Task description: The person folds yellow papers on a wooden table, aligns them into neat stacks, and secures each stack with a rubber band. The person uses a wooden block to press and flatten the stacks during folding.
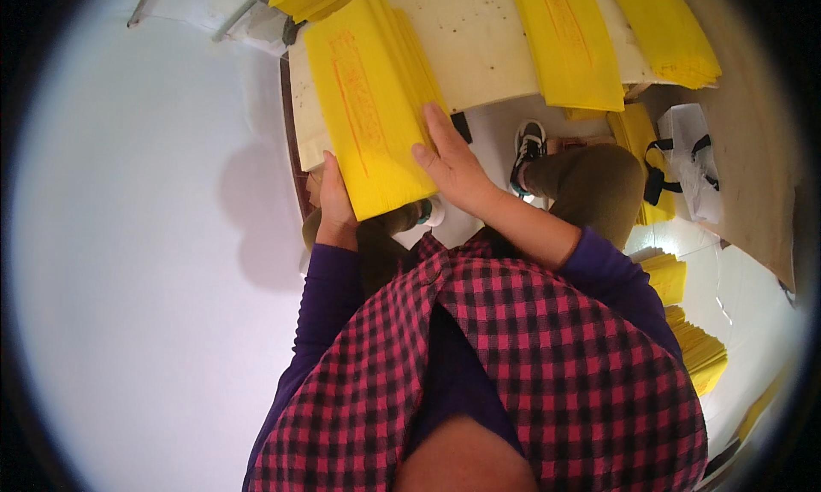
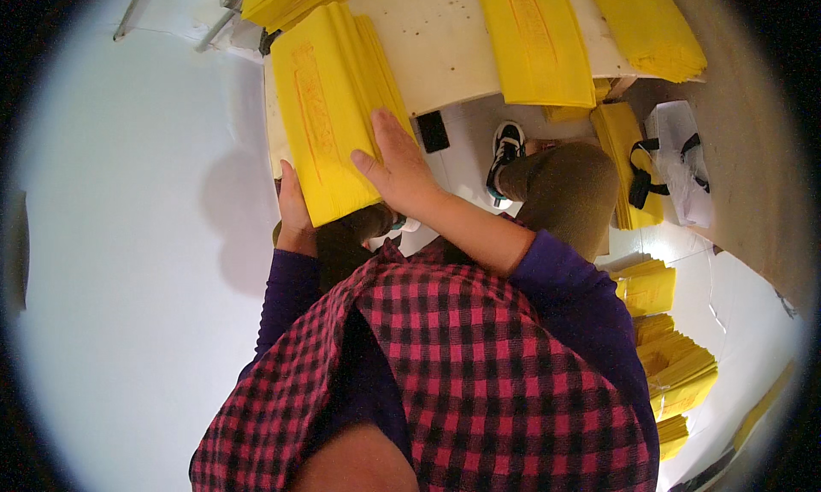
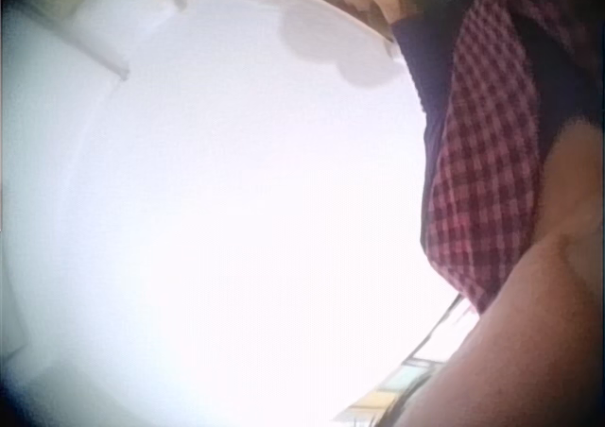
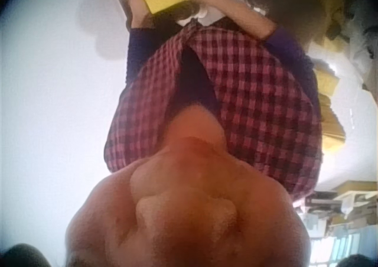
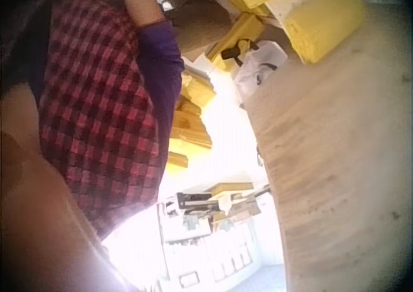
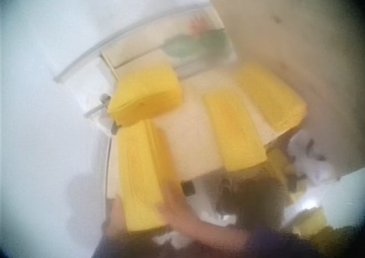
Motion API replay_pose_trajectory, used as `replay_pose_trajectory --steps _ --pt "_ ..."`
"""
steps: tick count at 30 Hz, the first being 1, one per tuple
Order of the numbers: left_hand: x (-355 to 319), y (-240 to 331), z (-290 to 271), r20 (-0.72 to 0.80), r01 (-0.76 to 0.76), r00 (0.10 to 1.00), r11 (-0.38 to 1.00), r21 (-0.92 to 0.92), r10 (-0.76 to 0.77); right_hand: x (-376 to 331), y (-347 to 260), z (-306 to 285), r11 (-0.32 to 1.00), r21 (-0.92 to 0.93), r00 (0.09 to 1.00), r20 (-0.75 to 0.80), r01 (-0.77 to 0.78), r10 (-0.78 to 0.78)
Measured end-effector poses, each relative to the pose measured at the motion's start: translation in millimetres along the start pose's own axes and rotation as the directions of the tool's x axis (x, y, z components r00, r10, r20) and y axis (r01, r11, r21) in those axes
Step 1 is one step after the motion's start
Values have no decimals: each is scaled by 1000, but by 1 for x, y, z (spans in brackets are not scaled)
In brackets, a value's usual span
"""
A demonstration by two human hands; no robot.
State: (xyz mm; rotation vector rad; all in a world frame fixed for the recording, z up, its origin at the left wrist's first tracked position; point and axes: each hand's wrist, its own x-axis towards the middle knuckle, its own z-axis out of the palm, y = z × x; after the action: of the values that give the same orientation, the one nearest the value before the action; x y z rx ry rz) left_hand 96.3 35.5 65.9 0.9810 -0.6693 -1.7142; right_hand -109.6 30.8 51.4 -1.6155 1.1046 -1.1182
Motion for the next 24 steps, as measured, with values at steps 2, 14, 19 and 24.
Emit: replay_pose_trajectory --steps 2,14,19,24 --pt "4 3 -4 -21 18 1000 1000 8 -17 15 2 -7 999 15 999 -34 30 -30" --pt "93 48 -15 35 -124 991 989 -75 127 134 8 -7 981 195 999 -31 -12 18" --pt "122 55 -16 -10 -154 988 975 -158 154 179 17 -11 966 244 996 -19 -81 88" --pt "132 54 -15 79 -147 984 976 -159 161 218 33 9 958 261 988 127 -121 91"
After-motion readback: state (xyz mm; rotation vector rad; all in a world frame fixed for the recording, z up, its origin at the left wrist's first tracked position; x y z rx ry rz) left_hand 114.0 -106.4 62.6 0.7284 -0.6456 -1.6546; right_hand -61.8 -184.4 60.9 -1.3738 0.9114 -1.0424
